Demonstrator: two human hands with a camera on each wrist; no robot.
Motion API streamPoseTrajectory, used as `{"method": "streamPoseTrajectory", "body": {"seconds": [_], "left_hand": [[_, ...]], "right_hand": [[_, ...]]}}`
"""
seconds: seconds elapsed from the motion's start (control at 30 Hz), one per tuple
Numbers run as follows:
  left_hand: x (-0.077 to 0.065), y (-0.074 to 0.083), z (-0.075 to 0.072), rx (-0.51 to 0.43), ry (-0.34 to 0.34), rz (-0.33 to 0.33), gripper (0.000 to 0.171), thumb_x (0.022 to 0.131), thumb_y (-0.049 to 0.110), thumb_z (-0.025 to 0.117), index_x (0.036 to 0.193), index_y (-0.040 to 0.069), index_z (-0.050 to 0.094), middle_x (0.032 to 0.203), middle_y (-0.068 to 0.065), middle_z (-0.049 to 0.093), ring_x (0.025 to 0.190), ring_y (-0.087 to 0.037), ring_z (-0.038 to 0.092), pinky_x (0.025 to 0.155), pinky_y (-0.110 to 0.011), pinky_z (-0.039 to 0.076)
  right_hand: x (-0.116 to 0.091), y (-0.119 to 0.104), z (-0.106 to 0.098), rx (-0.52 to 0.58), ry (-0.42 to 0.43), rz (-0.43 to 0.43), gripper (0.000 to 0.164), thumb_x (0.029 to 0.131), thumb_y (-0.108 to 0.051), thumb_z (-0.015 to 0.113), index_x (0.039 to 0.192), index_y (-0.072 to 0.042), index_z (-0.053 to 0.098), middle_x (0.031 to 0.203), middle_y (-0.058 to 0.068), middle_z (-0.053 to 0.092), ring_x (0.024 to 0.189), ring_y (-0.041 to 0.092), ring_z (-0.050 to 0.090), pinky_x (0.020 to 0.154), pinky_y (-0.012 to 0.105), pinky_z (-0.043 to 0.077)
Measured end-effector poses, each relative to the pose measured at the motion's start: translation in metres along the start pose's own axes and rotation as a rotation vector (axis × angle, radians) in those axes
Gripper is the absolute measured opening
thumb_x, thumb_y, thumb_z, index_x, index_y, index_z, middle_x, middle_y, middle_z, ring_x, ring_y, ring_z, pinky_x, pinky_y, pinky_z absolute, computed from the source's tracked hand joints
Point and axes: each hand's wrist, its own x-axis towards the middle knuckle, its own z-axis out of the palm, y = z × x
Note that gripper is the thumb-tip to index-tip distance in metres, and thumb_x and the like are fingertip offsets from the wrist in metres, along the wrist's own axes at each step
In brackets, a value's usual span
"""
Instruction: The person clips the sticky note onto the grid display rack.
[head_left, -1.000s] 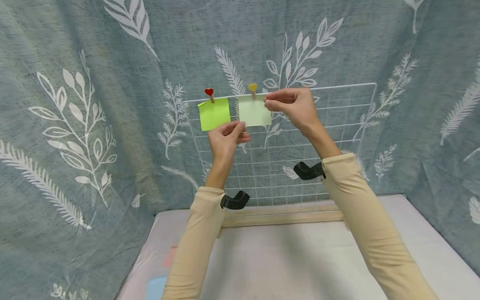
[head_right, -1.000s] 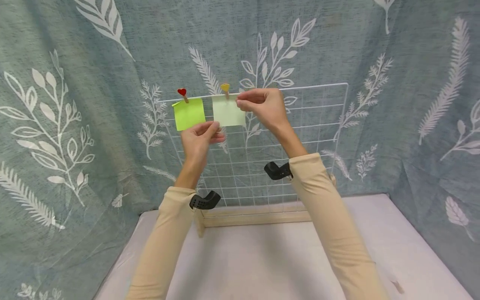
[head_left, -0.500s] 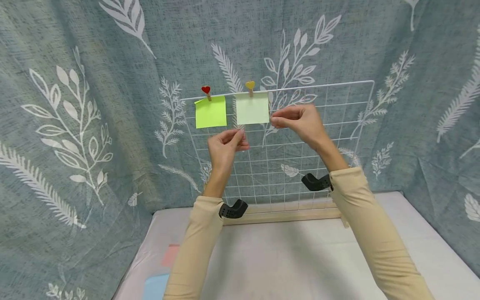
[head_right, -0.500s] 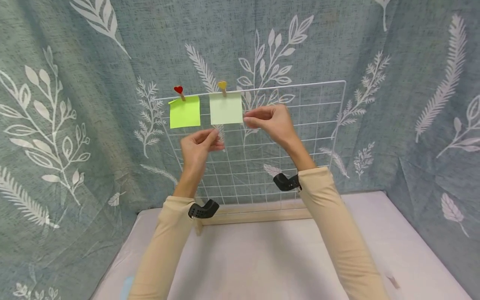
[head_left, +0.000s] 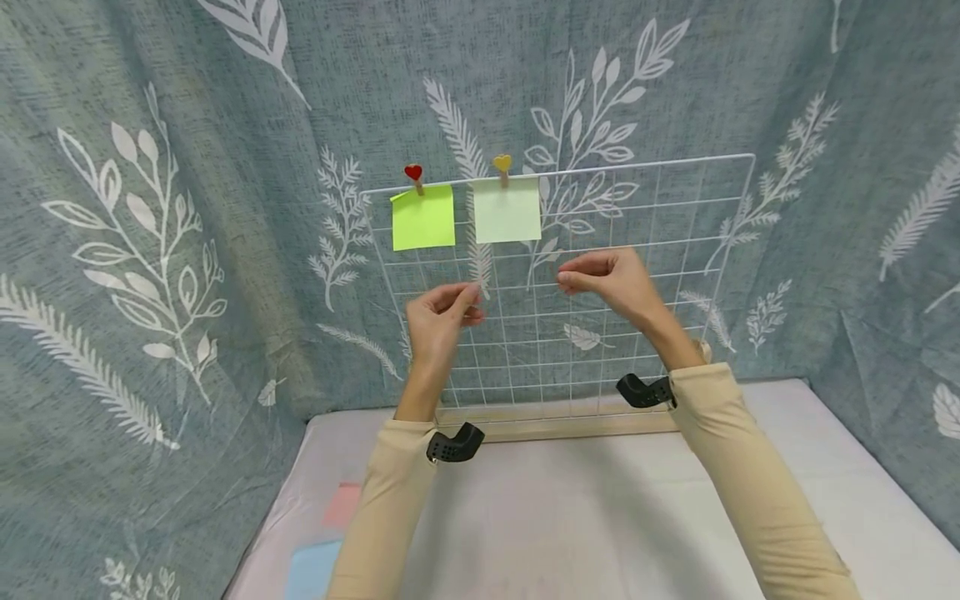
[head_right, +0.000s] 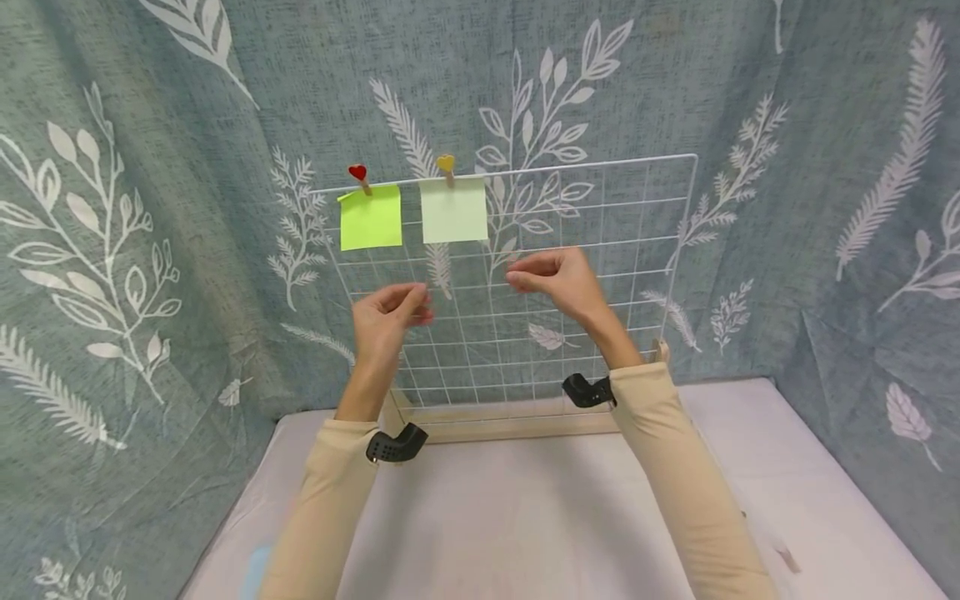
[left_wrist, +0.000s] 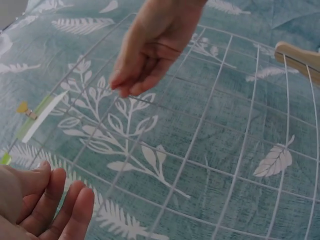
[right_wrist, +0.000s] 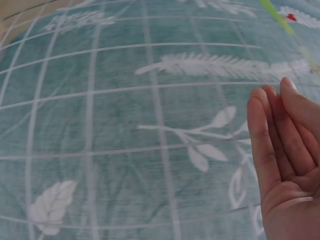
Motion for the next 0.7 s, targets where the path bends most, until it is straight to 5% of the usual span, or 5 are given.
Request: {"method": "streamPoseTrajectory", "body": {"seconds": [0.2, 0.4, 0.7], "left_hand": [[-0.007, -0.013, -0.008, 0.002, 0.018, -0.041, 0.025, 0.08, 0.012, 0.069, 0.091, -0.01, 0.065, 0.074, -0.012, 0.066, 0.068, -0.029, 0.064, 0.063, -0.033, 0.058], [-0.018, -0.027, -0.014, 0.053, 0.025, -0.085, 0.025, 0.081, 0.014, 0.068, 0.092, -0.008, 0.065, 0.077, -0.01, 0.067, 0.066, -0.023, 0.065, 0.066, -0.031, 0.057], [-0.031, -0.048, -0.025, 0.012, 0.012, -0.11, 0.02, 0.081, 0.01, 0.067, 0.09, -0.009, 0.065, 0.077, -0.016, 0.066, 0.063, -0.022, 0.064, 0.066, -0.034, 0.058]], "right_hand": [[-0.006, 0.022, 0.004, 0.046, -0.049, 0.013, 0.026, 0.085, -0.014, 0.064, 0.102, 0.006, 0.064, 0.09, 0.02, 0.067, 0.079, 0.026, 0.066, 0.075, 0.031, 0.056], [-0.023, 0.045, 0.005, 0.055, -0.084, 0.083, 0.029, 0.086, -0.016, 0.063, 0.104, 0.006, 0.063, 0.092, 0.02, 0.066, 0.078, 0.023, 0.066, 0.073, 0.032, 0.056], [-0.041, 0.085, 0.009, 0.124, 0.071, 0.07, 0.027, 0.085, -0.015, 0.064, 0.101, 0.006, 0.065, 0.09, 0.017, 0.068, 0.078, 0.026, 0.066, 0.076, 0.038, 0.055]]}}
